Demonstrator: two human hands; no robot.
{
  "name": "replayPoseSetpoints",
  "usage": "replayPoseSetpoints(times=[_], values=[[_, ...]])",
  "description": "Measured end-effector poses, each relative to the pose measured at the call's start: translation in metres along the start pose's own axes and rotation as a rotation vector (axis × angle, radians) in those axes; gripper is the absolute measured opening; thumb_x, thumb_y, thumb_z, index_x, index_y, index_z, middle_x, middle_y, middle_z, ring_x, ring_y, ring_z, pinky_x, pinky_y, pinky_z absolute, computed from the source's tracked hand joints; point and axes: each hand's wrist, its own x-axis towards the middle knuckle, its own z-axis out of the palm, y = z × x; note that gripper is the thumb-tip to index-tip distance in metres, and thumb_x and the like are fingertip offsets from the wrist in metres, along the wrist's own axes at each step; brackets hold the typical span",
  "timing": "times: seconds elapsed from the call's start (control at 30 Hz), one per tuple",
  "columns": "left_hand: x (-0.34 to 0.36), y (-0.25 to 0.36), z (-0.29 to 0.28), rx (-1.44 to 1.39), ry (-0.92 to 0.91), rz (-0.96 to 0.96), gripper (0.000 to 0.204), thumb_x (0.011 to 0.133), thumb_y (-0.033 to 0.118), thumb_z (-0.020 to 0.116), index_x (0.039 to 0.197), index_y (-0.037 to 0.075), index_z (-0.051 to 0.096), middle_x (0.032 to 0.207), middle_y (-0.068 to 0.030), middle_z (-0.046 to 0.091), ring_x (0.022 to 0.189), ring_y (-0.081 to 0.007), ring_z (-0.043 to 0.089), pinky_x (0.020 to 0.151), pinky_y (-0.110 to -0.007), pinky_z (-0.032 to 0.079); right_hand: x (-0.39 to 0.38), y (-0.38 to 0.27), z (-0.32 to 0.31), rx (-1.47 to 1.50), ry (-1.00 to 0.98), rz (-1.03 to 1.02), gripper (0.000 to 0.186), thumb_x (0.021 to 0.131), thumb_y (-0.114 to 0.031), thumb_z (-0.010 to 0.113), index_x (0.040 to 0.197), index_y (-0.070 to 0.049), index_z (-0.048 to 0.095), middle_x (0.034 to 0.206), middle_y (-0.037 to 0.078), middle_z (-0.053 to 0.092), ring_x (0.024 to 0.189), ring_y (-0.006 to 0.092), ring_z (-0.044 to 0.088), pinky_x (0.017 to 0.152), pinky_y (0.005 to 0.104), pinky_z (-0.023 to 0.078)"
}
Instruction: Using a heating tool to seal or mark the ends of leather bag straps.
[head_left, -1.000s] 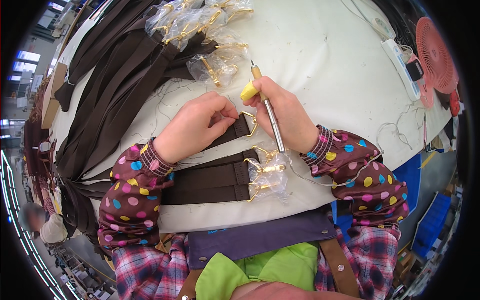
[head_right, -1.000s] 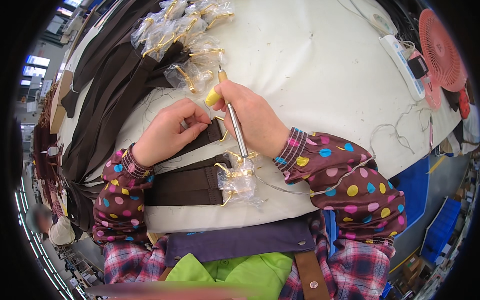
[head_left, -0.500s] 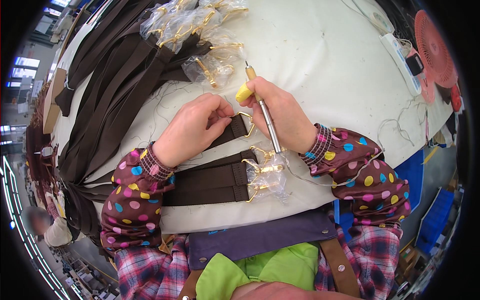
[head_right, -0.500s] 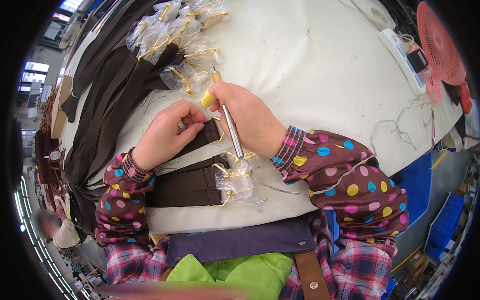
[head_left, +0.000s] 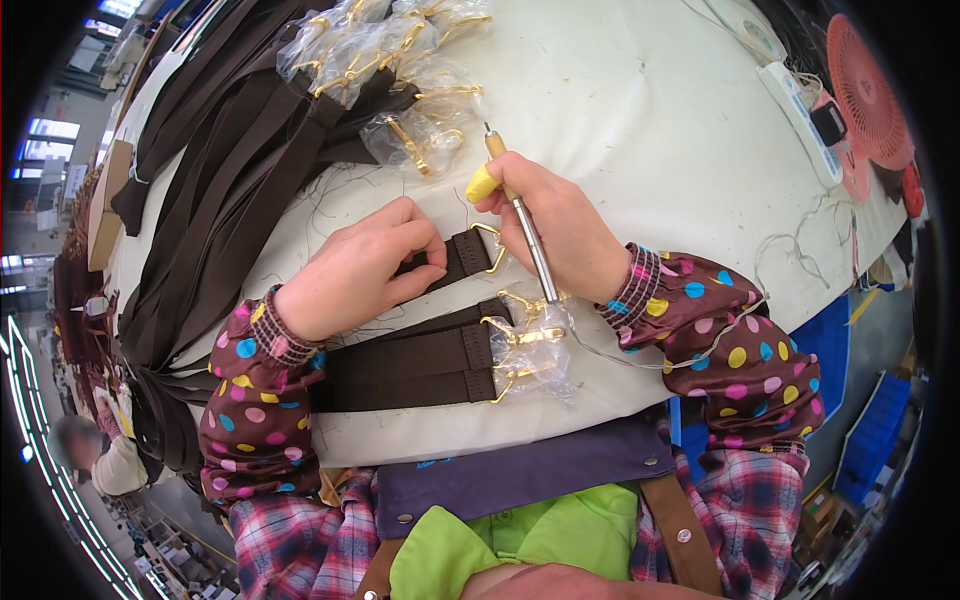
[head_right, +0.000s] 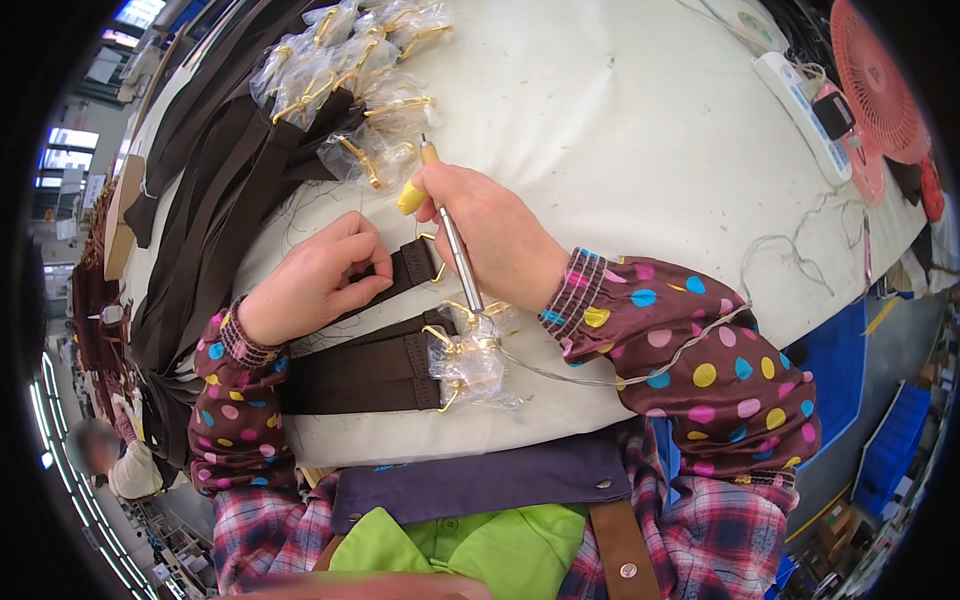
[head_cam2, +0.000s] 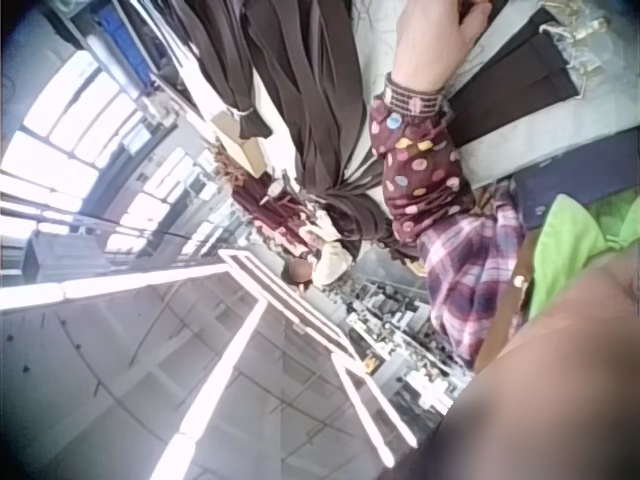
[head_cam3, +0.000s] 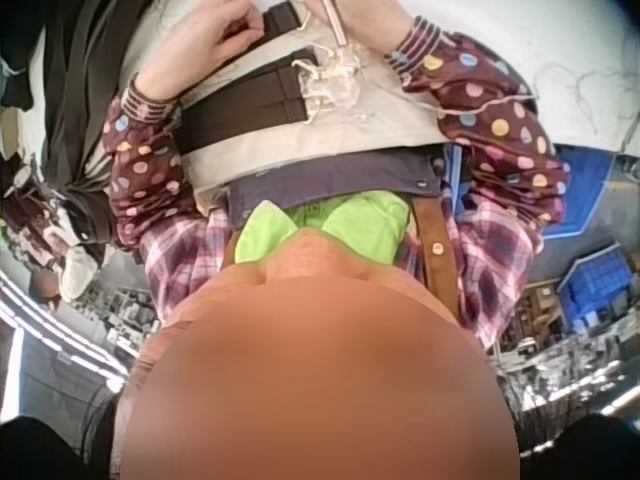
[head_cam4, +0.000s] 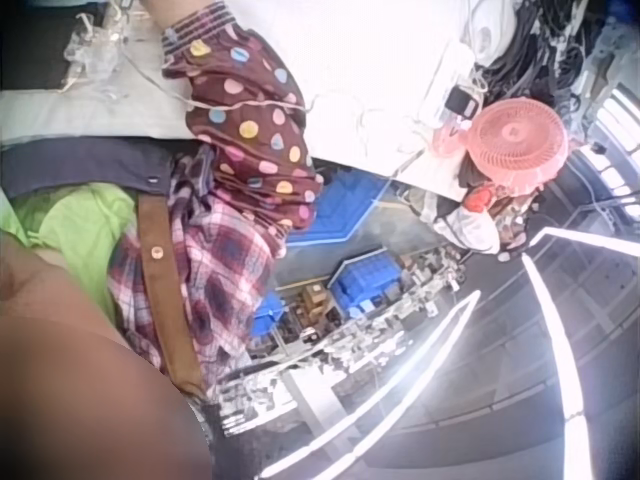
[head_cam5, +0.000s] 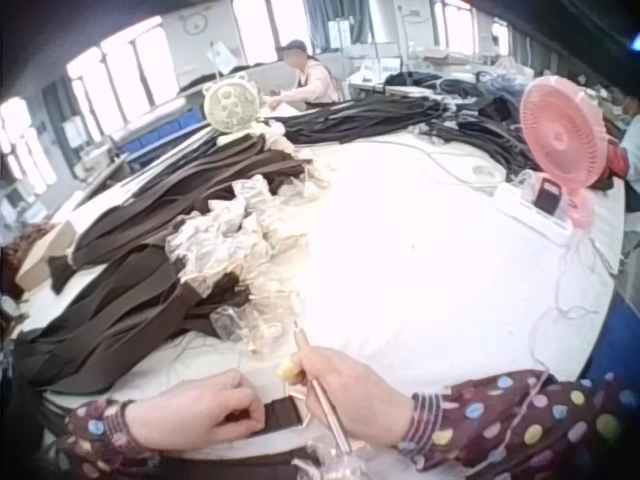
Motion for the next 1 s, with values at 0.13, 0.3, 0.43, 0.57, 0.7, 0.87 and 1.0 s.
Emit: replayPoseSetpoints(times=[0.13, 0.3, 0.43, 0.57, 0.7, 0.87, 1.0], values=[[-0.007, 0.001, -0.005, 0.166, 0.133, -0.070, 0.010, 0.084, 0.011, 0.063, 0.091, 0.007, 0.059, 0.089, -0.0093, 0.055, 0.074, -0.0269, 0.059, 0.066, -0.036, 0.048, 0.001, 0.000, 0.000, -0.014, -0.006, -0.004, 0.027, 0.074, 0.006, 0.053, 0.100, -0.001, 0.048, 0.086, 0.013, 0.058, 0.080, 0.0312, 0.058, 0.069, 0.0371, 0.048], [0.004, 0.014, 0.004, -0.001, 0.250, -0.084, 0.012, 0.083, 0.007, 0.064, 0.093, 0.004, 0.058, 0.085, -0.0106, 0.057, 0.072, -0.0255, 0.059, 0.065, -0.034, 0.049, 0.005, -0.011, -0.008, 0.134, 0.039, 0.160, 0.018, 0.094, -0.004, 0.052, 0.112, 0.000, 0.051, 0.090, 0.007, 0.061, 0.079, 0.0135, 0.058, 0.070, 0.0250, 0.047], [0.012, 0.011, 0.017, -0.220, 0.218, -0.109, 0.014, 0.082, 0.004, 0.066, 0.093, 0.001, 0.057, 0.083, -0.0105, 0.059, 0.069, -0.0202, 0.061, 0.062, -0.031, 0.049, 0.005, -0.011, -0.013, 0.044, 0.101, -0.020, 0.025, 0.095, -0.010, 0.054, 0.118, 0.002, 0.051, 0.089, 0.007, 0.061, 0.079, 0.0123, 0.056, 0.070, 0.0244, 0.046], [0.015, 0.011, 0.019, -0.207, 0.228, -0.095, 0.012, 0.081, 0.005, 0.067, 0.089, 0.000, 0.058, 0.080, -0.0105, 0.059, 0.068, -0.0205, 0.061, 0.062, -0.031, 0.050, 0.000, -0.015, -0.014, 0.099, 0.071, -0.051, 0.027, 0.095, -0.013, 0.056, 0.118, 0.001, 0.052, 0.084, 0.004, 0.060, 0.076, 0.0095, 0.053, 0.069, 0.0231, 0.044], [0.018, 0.011, 0.023, -0.169, 0.252, -0.083, 0.011, 0.081, 0.005, 0.066, 0.085, 0.000, 0.058, 0.078, -0.0108, 0.059, 0.067, -0.0209, 0.062, 0.061, -0.032, 0.050, 0.001, -0.017, -0.009, 0.192, 0.142, 0.106, 0.019, 0.088, -0.016, 0.062, 0.095, -0.001, 0.053, 0.072, 0.006, 0.060, 0.063, 0.0124, 0.053, 0.059, 0.0256, 0.044], [0.019, 0.009, 0.026, -0.186, 0.274, -0.092, 0.009, 0.081, 0.005, 0.065, 0.083, -0.001, 0.058, 0.076, -0.0111, 0.060, 0.065, -0.0208, 0.062, 0.061, -0.032, 0.051, 0.001, -0.018, -0.010, 0.184, 0.095, 0.189, 0.019, 0.087, -0.018, 0.063, 0.089, -0.002, 0.051, 0.072, 0.007, 0.061, 0.062, 0.0117, 0.053, 0.057, 0.0257, 0.043], [0.018, 0.007, 0.023, -0.217, 0.240, -0.118, 0.009, 0.081, 0.004, 0.065, 0.082, -0.002, 0.059, 0.075, -0.0113, 0.061, 0.065, -0.0207, 0.062, 0.061, -0.031, 0.051, 0.001, -0.016, -0.008, 0.165, 0.059, 0.182, 0.021, 0.085, -0.017, 0.064, 0.089, -0.002, 0.050, 0.073, 0.008, 0.061, 0.062, 0.0143, 0.055, 0.056, 0.0274, 0.044]])
